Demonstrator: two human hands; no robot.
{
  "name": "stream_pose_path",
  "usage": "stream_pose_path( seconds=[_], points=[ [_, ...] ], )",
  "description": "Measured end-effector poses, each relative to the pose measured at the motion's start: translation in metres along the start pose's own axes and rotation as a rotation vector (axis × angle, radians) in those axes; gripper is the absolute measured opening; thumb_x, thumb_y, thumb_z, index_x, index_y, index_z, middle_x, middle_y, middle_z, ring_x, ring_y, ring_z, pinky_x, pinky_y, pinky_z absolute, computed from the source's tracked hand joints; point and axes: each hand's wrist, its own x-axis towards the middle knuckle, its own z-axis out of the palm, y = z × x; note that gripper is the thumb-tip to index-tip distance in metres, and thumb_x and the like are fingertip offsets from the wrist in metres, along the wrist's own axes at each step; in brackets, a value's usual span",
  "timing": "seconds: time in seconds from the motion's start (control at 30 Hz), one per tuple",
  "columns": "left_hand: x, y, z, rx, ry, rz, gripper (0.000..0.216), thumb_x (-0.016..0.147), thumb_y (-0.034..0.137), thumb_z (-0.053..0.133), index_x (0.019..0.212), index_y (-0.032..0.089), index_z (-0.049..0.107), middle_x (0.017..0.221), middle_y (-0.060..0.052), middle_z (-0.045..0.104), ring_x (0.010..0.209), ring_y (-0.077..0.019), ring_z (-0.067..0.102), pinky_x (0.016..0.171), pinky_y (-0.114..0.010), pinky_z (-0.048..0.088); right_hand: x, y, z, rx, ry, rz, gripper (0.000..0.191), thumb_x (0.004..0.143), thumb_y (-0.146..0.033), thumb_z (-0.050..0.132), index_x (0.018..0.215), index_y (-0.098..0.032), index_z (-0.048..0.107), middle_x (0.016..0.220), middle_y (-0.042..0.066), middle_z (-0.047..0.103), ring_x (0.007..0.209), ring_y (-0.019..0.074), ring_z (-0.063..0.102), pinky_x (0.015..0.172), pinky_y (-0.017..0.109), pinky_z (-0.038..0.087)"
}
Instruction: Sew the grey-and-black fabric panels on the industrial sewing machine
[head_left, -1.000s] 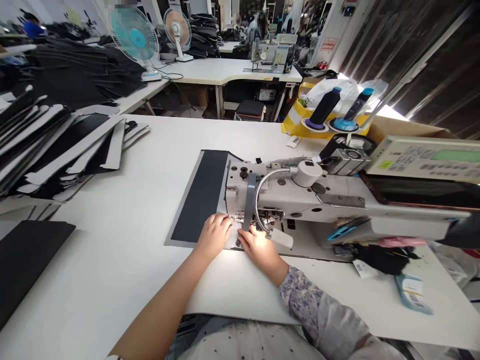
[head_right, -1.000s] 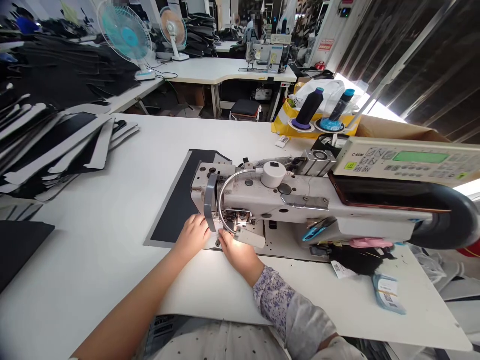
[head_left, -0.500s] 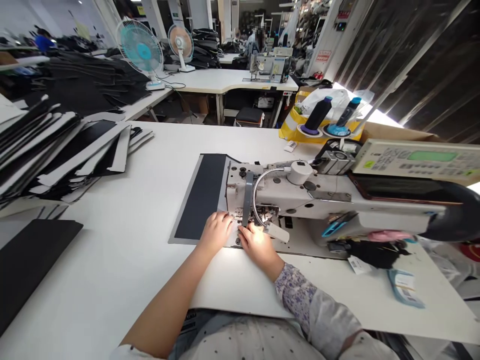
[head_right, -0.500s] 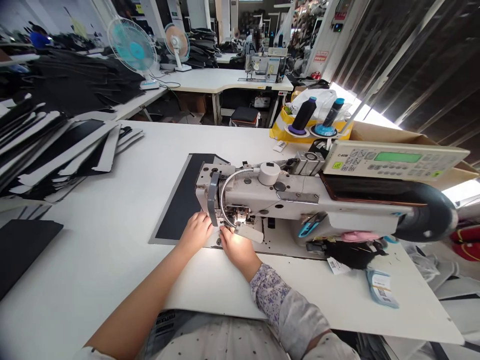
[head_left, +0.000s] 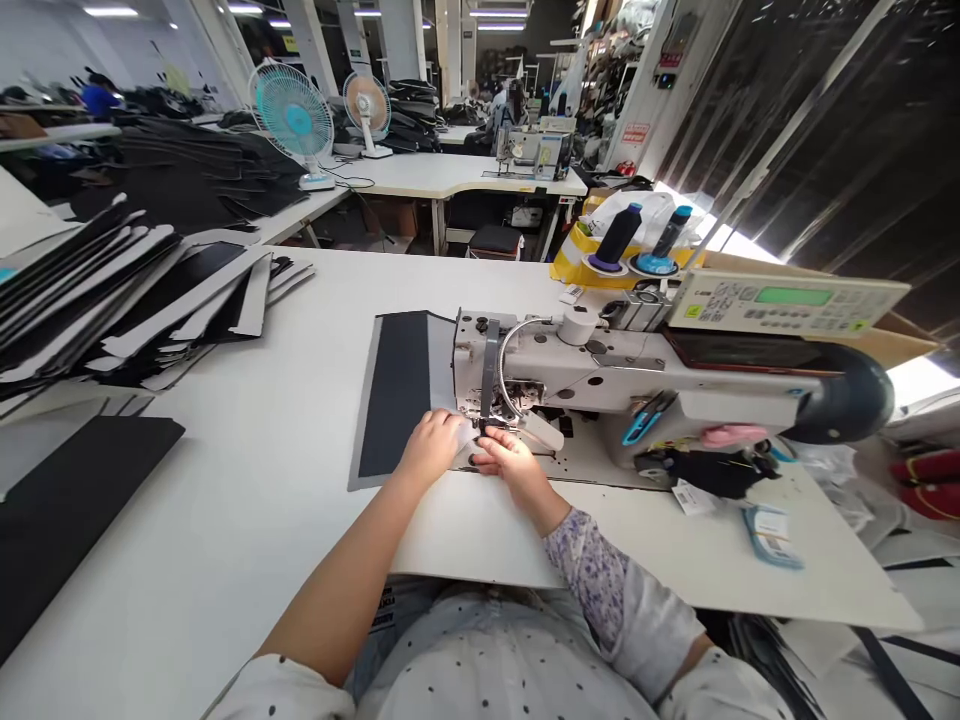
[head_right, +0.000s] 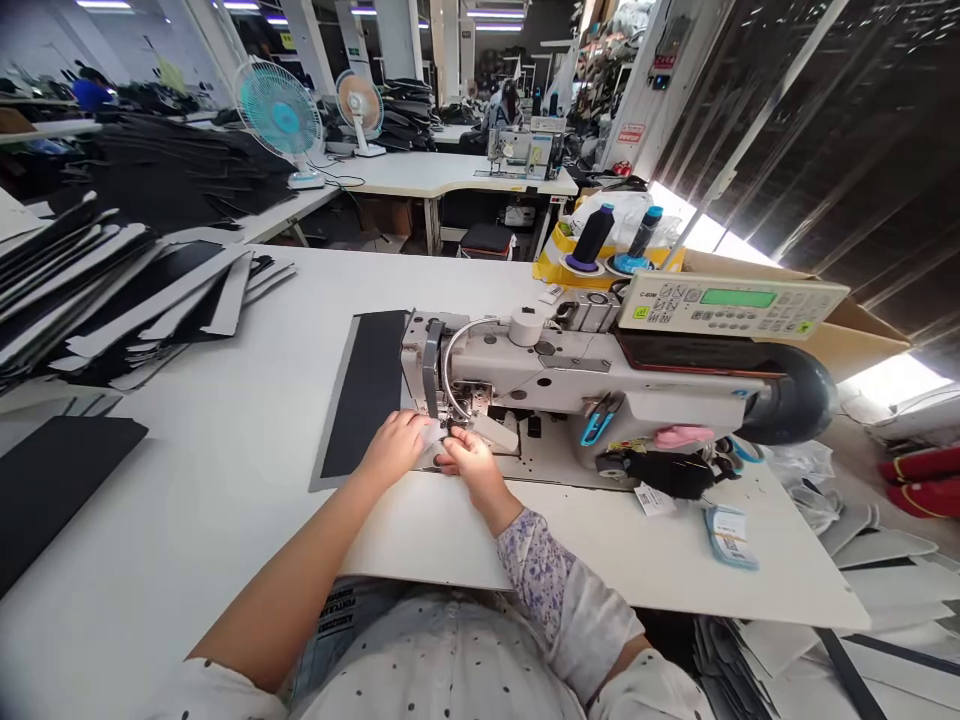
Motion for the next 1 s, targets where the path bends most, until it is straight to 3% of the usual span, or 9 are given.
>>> stream_pose_path(
  seconds=[0.1,0.27,0.4,0.47,0.53,0.6,0.7,0.83,1.0],
  points=[
    [-0.014,0.006,-0.008,0.029,-0.082,0.027,0.041,0.081,0.005,0.044,0.116,0.02,0.06,0.104,-0.008,0.061,0.096,-0.0221,0.054,0.085,-0.034,0.046,-0.009,-0.009,-0.005,0.161,-0.221,0.258,0.037,0.085,-0.042,0.059,0.112,-0.018,0.051,0.104,0.009,0.066,0.075,0.0167,0.069,0.067,0.032,0.058],
    [-0.023,0.015,-0.02,0.043,-0.213,0.157,0.057,0.085,0.006,0.04,0.137,0.031,0.045,0.101,-0.005,0.06,0.091,-0.0203,0.055,0.073,-0.027,0.045,-0.011,-0.01,-0.013,-0.056,-0.393,0.312,0.032,0.082,-0.043,0.064,0.095,-0.015,0.055,0.075,0.005,0.067,0.052,0.0141,0.064,0.045,0.023,0.051],
    [-0.012,0.015,-0.02,0.041,-0.322,0.228,0.07,0.084,0.003,0.035,0.145,0.037,0.033,0.098,-0.003,0.058,0.075,-0.0161,0.057,0.064,-0.024,0.043,-0.008,-0.014,-0.011,-0.352,-0.126,0.151,0.027,0.084,-0.035,0.062,0.103,-0.017,0.053,0.058,-0.004,0.059,0.039,0.0092,0.053,0.034,0.017,0.039],
    [-0.009,0.013,-0.018,0.032,-0.295,0.226,0.071,0.083,0.002,0.033,0.146,0.036,0.031,0.1,-0.002,0.058,0.07,-0.0147,0.057,0.064,-0.024,0.043,-0.008,-0.018,-0.008,-0.457,-0.067,0.144,0.024,0.087,-0.034,0.057,0.105,-0.018,0.053,0.055,-0.006,0.057,0.035,0.0085,0.049,0.033,0.017,0.035],
    [-0.008,0.011,-0.017,0.032,-0.253,0.272,0.065,0.085,0.005,0.036,0.142,0.036,0.038,0.101,-0.003,0.059,0.075,-0.0163,0.059,0.065,-0.024,0.045,-0.011,-0.021,-0.003,-0.59,-0.205,0.166,0.015,0.09,-0.033,0.052,0.093,-0.018,0.057,0.052,-0.006,0.055,0.033,0.008,0.046,0.034,0.018,0.034],
    [-0.008,0.009,-0.015,0.05,-0.214,0.33,0.054,0.085,0.008,0.043,0.133,0.033,0.05,0.101,-0.004,0.06,0.084,-0.0192,0.059,0.068,-0.026,0.047,-0.015,-0.023,0.003,-0.751,-0.313,0.066,0.019,0.092,-0.028,0.048,0.077,-0.019,0.057,0.049,-0.005,0.054,0.033,0.0073,0.044,0.038,0.019,0.034],
    [-0.011,0.007,-0.013,0.061,-0.102,0.346,0.036,0.085,0.01,0.052,0.115,0.027,0.062,0.106,-0.005,0.064,0.099,-0.0221,0.058,0.081,-0.031,0.05,-0.02,-0.022,0.01,-0.917,-0.289,-0.107,0.028,0.092,-0.023,0.045,0.065,-0.019,0.054,0.046,-0.004,0.053,0.035,0.0078,0.044,0.043,0.02,0.036],
    [-0.013,0.001,-0.006,-0.004,-0.018,0.336,0.033,0.084,0.008,0.054,0.111,0.023,0.064,0.123,-0.004,0.064,0.113,-0.0217,0.056,0.097,-0.035,0.048,-0.021,-0.021,0.01,-0.952,-0.307,-0.107,0.033,0.093,-0.024,0.044,0.061,-0.02,0.052,0.045,-0.004,0.053,0.034,0.0078,0.044,0.041,0.02,0.033],
    [-0.008,-0.005,0.006,-0.059,-0.055,0.317,0.035,0.085,0.008,0.051,0.112,0.023,0.066,0.118,-0.001,0.068,0.11,-0.0199,0.061,0.097,-0.036,0.049,-0.018,-0.019,0.009,-1.01,-0.287,-0.144,0.033,0.092,-0.025,0.044,0.06,-0.019,0.051,0.046,-0.004,0.053,0.034,0.0075,0.043,0.041,0.021,0.029]
  ],
)
